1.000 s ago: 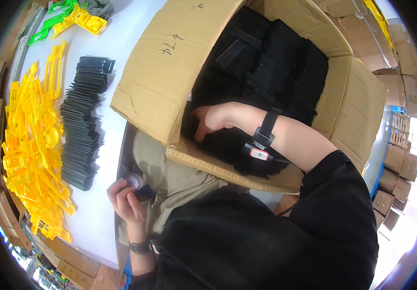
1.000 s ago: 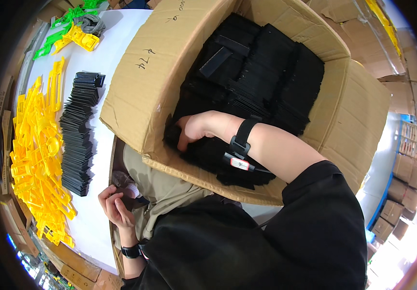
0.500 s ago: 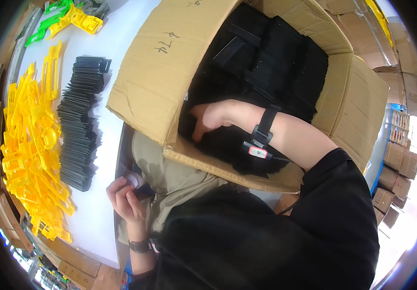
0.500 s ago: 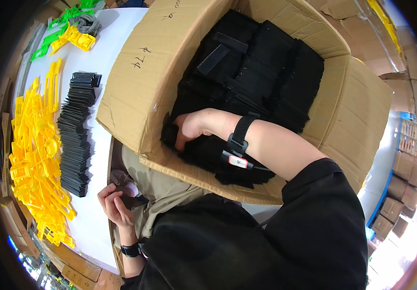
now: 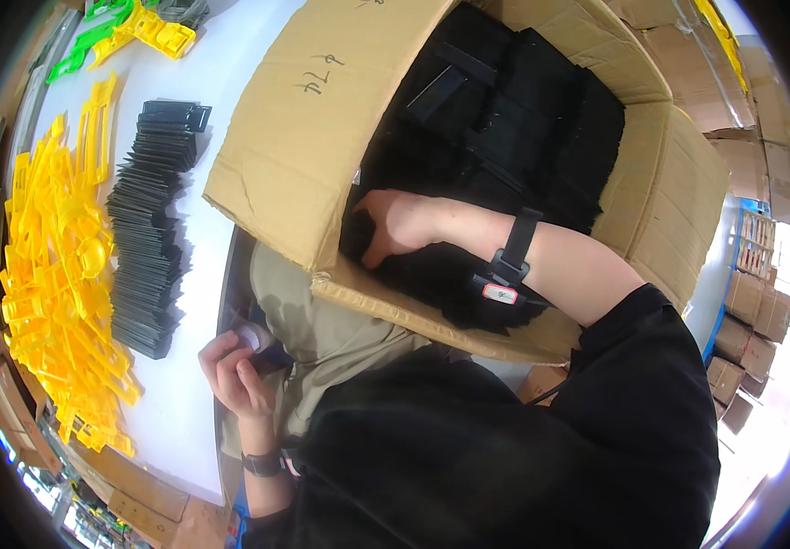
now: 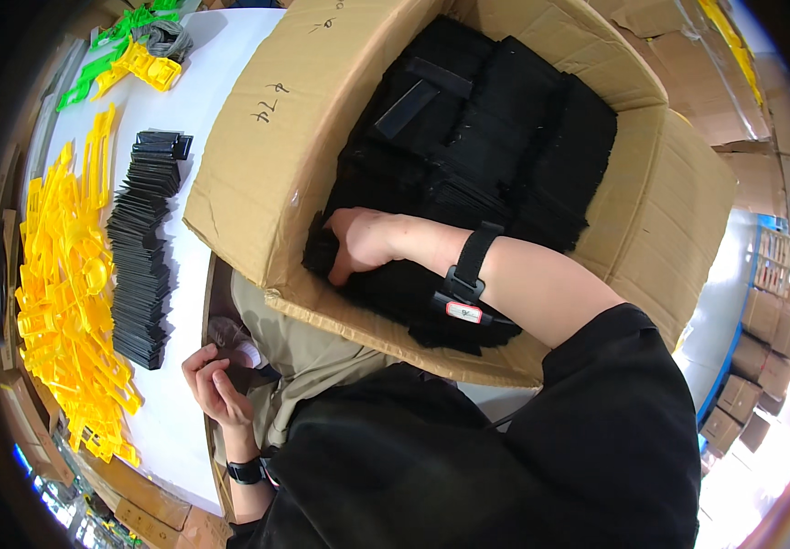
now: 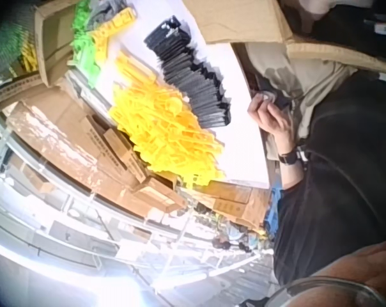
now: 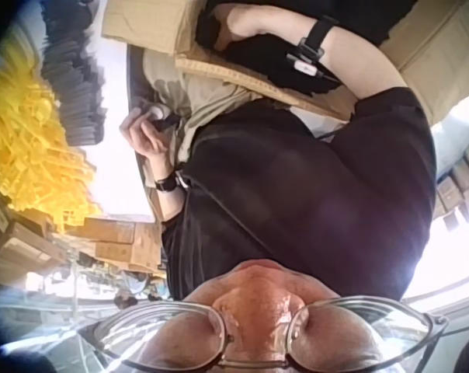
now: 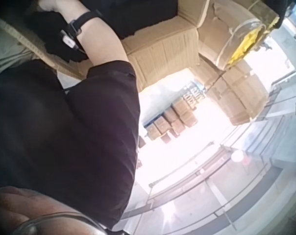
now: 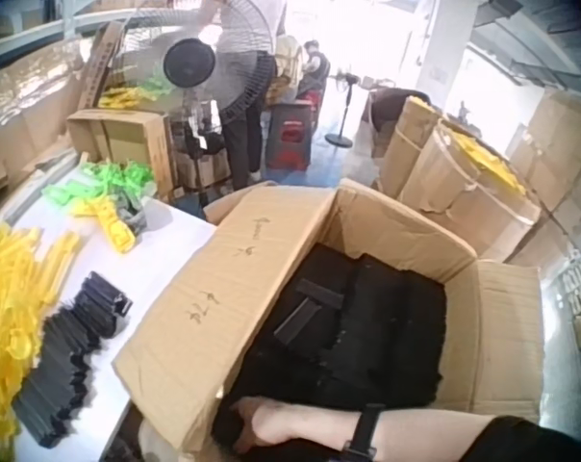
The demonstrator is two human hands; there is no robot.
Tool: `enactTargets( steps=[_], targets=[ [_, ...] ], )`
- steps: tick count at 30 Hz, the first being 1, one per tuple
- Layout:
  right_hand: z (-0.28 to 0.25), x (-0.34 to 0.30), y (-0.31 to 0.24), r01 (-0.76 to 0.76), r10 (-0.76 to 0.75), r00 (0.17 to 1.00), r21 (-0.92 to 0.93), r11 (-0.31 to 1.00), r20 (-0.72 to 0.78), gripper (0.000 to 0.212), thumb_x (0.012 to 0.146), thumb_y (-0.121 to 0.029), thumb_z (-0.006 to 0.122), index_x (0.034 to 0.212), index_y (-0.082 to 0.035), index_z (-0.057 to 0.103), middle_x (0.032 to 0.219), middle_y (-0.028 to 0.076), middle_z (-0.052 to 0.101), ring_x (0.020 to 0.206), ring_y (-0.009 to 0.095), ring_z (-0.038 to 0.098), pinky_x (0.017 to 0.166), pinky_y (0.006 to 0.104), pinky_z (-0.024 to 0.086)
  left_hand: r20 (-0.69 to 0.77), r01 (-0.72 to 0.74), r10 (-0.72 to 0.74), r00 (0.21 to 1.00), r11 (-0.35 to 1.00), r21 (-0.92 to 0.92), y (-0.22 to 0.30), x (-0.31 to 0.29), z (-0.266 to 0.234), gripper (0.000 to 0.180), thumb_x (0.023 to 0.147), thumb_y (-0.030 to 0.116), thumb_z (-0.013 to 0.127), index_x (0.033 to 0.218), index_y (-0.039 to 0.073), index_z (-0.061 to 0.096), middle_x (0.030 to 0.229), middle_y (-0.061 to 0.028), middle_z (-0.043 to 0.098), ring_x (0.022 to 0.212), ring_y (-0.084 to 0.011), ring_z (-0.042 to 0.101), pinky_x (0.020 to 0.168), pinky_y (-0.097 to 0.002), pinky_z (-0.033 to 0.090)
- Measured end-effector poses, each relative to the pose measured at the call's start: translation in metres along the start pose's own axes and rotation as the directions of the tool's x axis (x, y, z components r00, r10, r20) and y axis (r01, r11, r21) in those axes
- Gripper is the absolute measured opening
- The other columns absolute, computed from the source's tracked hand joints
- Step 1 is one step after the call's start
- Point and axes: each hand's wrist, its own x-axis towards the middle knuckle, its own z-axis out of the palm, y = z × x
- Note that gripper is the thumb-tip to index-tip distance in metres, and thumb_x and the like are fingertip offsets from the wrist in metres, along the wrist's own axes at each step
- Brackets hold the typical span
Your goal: The worker is organizing and counting black plastic components from a box onto a work surface.
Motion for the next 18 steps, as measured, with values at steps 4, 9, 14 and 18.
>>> enactTargets(
  steps=[4,9,14,18],
  targets=[
    [-0.01,-0.018,-0.01,0.088,-0.09,0.996,-0.06,0.994,-0.022,0.074,0.063,-0.022,0.081,0.127,0.005,0.054,0.113,0.02,0.065,0.107,0.028,0.061,0.088,0.0327,0.049,-0.029,-0.034,0.034,0.999,0.999,0.0,0.0,0.004,-0.001,0.028,0.097,0.019,0.046,0.082,-0.002,0.057,0.1,-0.0176,0.057,0.094,-0.028,0.056,0.085,-0.0373,0.045],
    [-0.036,-0.047,-0.015,0.275,-0.196,0.951,0.361,0.891,-0.24,0.044,0.066,-0.012,0.077,0.105,0.004,0.066,0.098,0.012,0.07,0.091,0.022,0.066,0.084,0.0301,0.051,-0.014,-0.023,0.023,1.0,1.0,0.001,0.001,0.0,-0.01,0.029,0.097,0.019,0.045,0.082,-0.003,0.057,0.098,-0.018,0.058,0.091,-0.0283,0.057,0.083,-0.0373,0.045],
    [-0.092,-0.063,0.011,0.396,-0.408,0.903,0.641,0.657,-0.139,0.03,0.076,-0.003,0.066,0.105,0.006,0.064,0.095,0.017,0.069,0.089,0.024,0.068,0.083,0.0354,0.054,0.017,-0.058,0.059,0.998,0.998,-0.025,0.003,0.009,-0.011,0.029,0.096,0.021,0.047,0.082,-0.003,0.056,0.098,-0.0183,0.058,0.087,-0.0305,0.057,0.076,-0.0379,0.047],
    [-0.115,-0.094,-0.002,0.473,-0.456,0.859,0.705,0.529,-0.234,0.039,0.083,-0.012,0.063,0.115,0.009,0.056,0.095,0.023,0.067,0.083,0.028,0.069,0.081,0.0383,0.058,0.075,0.026,-0.008,0.997,0.973,-0.23,0.018,0.024,-0.013,0.035,0.099,0.03,0.044,0.09,-0.002,0.055,0.1,-0.0194,0.057,0.087,-0.0285,0.058,0.076,-0.0378,0.048]
  ],
)
